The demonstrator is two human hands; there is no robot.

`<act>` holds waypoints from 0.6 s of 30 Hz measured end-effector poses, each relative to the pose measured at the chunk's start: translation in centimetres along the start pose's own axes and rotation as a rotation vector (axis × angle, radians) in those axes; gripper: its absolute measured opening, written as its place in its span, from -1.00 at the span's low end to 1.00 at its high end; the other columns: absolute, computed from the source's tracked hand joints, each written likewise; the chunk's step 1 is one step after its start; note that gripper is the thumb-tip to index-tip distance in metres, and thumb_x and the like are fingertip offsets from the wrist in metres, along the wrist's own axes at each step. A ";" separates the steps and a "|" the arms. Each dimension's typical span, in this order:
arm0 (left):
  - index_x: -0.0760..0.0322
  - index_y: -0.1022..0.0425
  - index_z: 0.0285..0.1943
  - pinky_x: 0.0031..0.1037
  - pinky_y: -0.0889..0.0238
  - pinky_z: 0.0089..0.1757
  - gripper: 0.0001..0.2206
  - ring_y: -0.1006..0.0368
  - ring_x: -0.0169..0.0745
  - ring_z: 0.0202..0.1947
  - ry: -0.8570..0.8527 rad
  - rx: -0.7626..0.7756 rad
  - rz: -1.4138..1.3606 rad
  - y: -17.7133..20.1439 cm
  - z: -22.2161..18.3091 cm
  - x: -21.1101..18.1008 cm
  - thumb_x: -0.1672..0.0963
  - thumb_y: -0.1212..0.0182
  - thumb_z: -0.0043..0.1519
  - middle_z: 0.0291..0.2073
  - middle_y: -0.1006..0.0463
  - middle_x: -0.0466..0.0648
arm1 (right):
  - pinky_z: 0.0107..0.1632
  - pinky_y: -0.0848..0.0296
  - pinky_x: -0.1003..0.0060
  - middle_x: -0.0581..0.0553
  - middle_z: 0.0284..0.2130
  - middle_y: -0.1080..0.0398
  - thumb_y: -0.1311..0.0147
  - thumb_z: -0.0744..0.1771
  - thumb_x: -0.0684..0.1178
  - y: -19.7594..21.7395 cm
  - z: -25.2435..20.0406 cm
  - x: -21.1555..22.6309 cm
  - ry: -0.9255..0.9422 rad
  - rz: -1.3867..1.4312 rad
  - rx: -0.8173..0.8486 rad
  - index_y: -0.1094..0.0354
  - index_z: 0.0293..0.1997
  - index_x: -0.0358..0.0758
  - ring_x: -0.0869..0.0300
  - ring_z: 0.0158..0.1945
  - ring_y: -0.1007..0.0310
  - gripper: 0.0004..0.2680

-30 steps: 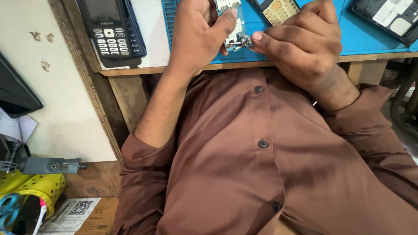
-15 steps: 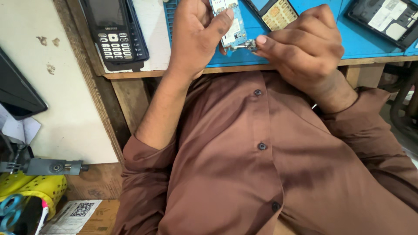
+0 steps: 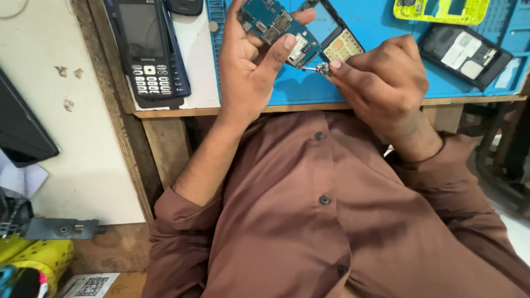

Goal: The person disassembles a yellow mobile phone, removes the battery and back cover, and extracts the motherboard. They use a screwdriver to loosen components on the board and a toothbrush to clean the contacts. The person handles the phone casing, battery, and internal components throughout the process.

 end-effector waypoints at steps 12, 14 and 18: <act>0.26 0.03 0.54 -0.50 -0.57 0.13 -0.55 -0.57 -0.22 0.20 -0.040 -0.001 0.069 -0.3 -0.3 0.7 0.22 -0.14 0.58 0.14 -0.61 0.18 | -0.05 -0.22 0.24 0.01 -0.26 -0.46 -0.40 0.36 -0.21 -0.2 0.0 0.0 -0.004 -0.086 0.081 -0.53 0.02 -0.22 0.17 -0.26 -0.37 -0.83; 0.26 0.01 0.53 -0.50 -0.58 0.12 -0.56 -0.58 -0.21 0.20 -0.043 0.000 0.083 -0.3 -0.3 0.5 0.22 -0.14 0.59 0.13 -0.62 0.17 | -0.05 -0.21 0.25 0.03 -0.24 -0.47 -0.37 0.37 -0.21 -0.3 -0.2 -0.1 -0.019 -0.084 0.091 -0.54 0.04 -0.21 0.18 -0.26 -0.36 -0.83; 0.28 -0.01 0.52 -0.50 -0.58 0.13 -0.57 -0.57 -0.22 0.21 -0.056 -0.012 0.129 -0.5 -0.2 0.1 0.22 -0.14 0.57 0.14 -0.59 0.15 | -0.06 -0.21 0.26 0.04 -0.21 -0.47 -0.44 0.39 -0.20 -0.4 -0.6 -0.1 -0.034 -0.088 0.082 -0.53 0.04 -0.20 0.19 -0.27 -0.36 -0.83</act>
Point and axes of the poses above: each hand's wrist, its own z-axis towards the middle knuckle, its own y-axis out of the back of the hand, x = y × z, the point moved 3 cm from there along z, towards the middle knuckle
